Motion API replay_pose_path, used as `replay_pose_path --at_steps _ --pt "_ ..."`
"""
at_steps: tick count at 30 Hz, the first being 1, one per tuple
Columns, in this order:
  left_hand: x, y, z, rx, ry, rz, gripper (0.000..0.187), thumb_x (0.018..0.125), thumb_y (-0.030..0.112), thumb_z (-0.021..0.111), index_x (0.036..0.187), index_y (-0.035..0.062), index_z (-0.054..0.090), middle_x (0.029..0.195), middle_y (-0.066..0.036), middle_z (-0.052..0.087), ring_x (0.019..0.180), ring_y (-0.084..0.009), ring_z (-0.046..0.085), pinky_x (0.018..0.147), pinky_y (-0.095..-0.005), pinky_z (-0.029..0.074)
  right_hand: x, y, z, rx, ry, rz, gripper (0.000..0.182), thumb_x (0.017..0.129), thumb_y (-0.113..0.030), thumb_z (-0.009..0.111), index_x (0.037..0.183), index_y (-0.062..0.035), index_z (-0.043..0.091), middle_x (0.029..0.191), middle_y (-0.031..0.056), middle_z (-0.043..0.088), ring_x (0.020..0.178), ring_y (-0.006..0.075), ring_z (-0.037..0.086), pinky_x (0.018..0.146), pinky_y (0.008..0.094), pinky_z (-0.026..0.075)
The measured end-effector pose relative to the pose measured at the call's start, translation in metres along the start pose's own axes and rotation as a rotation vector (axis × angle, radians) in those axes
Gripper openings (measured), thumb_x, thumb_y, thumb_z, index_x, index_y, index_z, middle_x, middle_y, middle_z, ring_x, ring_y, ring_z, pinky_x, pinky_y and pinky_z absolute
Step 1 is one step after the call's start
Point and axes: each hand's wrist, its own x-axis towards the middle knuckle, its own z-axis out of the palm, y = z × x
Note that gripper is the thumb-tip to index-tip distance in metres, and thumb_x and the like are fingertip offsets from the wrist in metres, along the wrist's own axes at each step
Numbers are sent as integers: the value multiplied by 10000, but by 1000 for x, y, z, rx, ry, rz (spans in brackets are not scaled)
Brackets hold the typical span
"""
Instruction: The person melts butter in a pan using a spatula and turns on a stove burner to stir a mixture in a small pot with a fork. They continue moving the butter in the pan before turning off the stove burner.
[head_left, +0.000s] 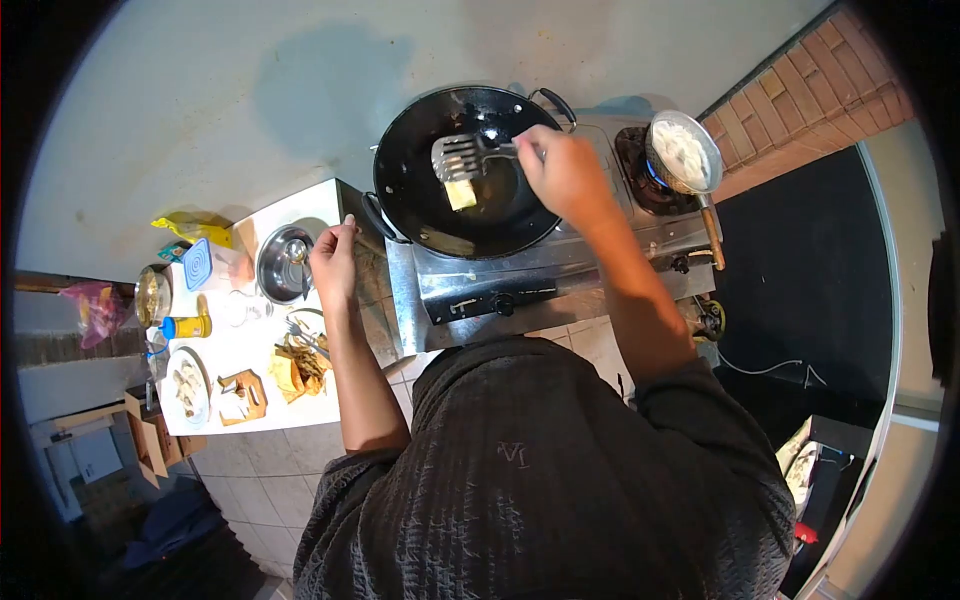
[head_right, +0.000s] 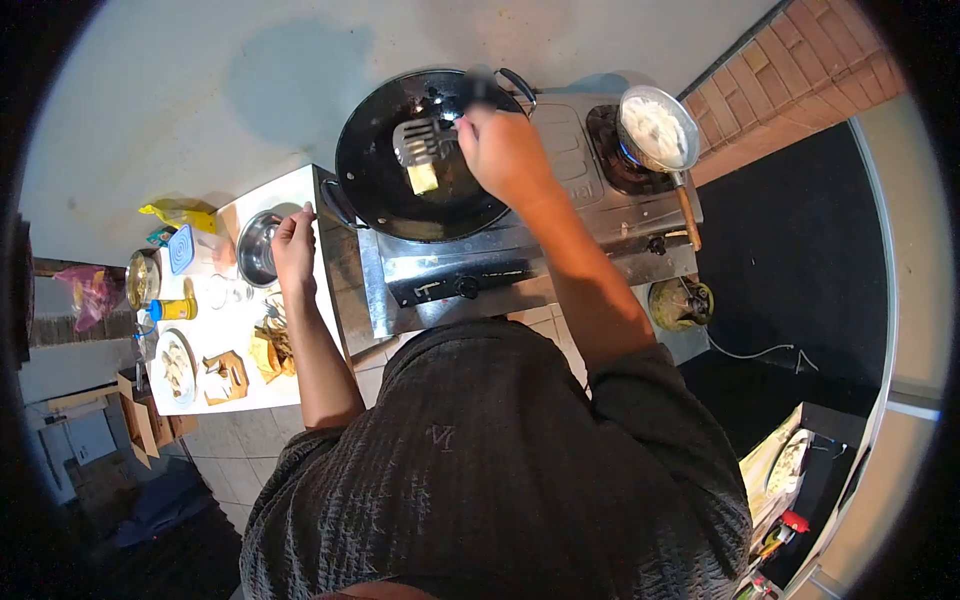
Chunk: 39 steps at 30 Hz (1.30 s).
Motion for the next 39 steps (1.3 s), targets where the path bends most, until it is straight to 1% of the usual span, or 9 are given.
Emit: replay_pose_path --at_steps 10,14,16,23,26,31,35,37,39 --pt "6 -1 12 5 -29 -28 226 855 260 615 764 54 600 620 82 452 554 -18 326 503 -190 240 -18 15 -18 -275 73 70 179 827 -160 559 731 -10 576 656 206 588 619 387 580 572 453 461" --pt "8 -3 15 -6 -60 -34 230 854 266 617 765 55 600 623 82 455 556 -19 326 505 -189 237 -25 3 -18 -231 -12 142 172 824 -151 564 734 -5 577 660 204 590 616 387 580 571 452 462" --pt "7 -2 15 -12 -59 -21 230 857 265 615 761 56 598 623 83 454 556 -19 324 506 -188 235 -26 1 -16 -128 95 128 173 823 -145 567 725 -3 571 657 201 586 630 383 579 574 452 459" --pt "11 -2 14 -20 -70 -38 238 857 276 613 762 59 595 607 84 437 533 -16 312 484 -186 220 -30 7 -12 -222 59 126 155 820 -137 572 726 -13 568 662 194 583 635 379 575 570 457 449" --pt "11 -5 12 3 -44 -13 242 856 283 612 768 59 595 589 87 420 517 -15 303 470 -187 210 -29 9 -12 -205 120 89 158 816 -139 578 722 -13 564 664 190 584 630 376 575 572 459 449" --pt "8 1 11 3 -50 -29 247 860 283 606 759 58 592 592 83 418 519 -17 307 469 -188 213 -24 38 -17 -182 87 51 150 816 -136 597 818 12 618 723 209 609 648 366 598 583 385 466" --pt "9 -4 8 37 -30 -5 251 860 285 606 751 60 589 590 81 413 519 -18 308 469 -190 214 -19 48 -35 -56 -61 158 166 806 -144 605 839 17 627 725 208 614 672 375 600 608 395 474" --pt "6 -2 6 19 -48 -58 281 848 279 623 742 20 597 687 29 534 641 -57 419 597 -195 337 -16 47 -43 -58 -166 139 175 804 -152 610 847 17 629 715 207 611 659 374 600 613 375 472" --pt "4 -1 6 24 -44 -72 280 849 278 623 745 19 600 695 25 542 648 -59 426 607 -198 343 -14 47 -45 -55 -188 155 180 805 -159 608 852 14 629 716 206 610 660 372 599 616 374 471"
